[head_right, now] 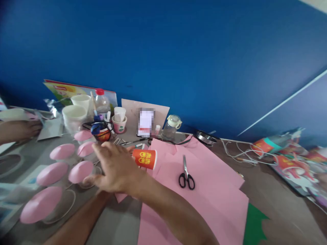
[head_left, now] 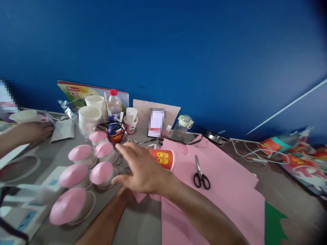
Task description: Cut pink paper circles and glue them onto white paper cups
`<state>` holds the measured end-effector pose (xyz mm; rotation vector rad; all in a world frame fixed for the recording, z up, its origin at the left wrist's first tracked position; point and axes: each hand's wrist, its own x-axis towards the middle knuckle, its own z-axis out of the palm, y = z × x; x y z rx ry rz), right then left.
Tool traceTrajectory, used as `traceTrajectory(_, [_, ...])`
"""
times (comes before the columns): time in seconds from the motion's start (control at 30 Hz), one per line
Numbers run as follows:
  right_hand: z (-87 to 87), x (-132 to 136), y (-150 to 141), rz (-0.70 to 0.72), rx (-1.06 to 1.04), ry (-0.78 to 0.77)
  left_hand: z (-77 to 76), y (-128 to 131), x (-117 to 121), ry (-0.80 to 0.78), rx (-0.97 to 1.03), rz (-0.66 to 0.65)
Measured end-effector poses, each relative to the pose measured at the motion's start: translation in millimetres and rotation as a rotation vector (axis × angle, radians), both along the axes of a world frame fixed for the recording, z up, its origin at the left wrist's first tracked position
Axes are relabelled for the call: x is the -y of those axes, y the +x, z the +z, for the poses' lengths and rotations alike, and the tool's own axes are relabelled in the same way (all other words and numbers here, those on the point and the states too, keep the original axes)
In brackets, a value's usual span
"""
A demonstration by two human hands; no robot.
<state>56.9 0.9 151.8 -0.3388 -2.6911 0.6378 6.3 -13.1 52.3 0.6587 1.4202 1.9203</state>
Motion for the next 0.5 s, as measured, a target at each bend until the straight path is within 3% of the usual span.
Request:
traceTrajectory(0.1, [7.5, -29.3, 45.3, -0.194, -0.101, -0.076, -5.5, -11.3, -6.0, 0.077, 0.066, -0.136])
traceTrajectory(0.23, [-9.3, -53.5, 87.4, -0.385, 0.116, -0.179, -16.7, -26.9, -6.9, 0.115, 0.087, -0.179])
traceTrajectory(0.33, [-28.7, -55.2, 99.4, -0.386, 0.119, -0.282, -19.2, -26.4, -6.1, 0.112, 0.138, -0.228])
traceTrajectory(0.5, [-51.8, -40.2, 94.5, -0.491, -0.148, -0.475, -13.7, -13.6, -2.3, 0.163, 0.214, -0.385])
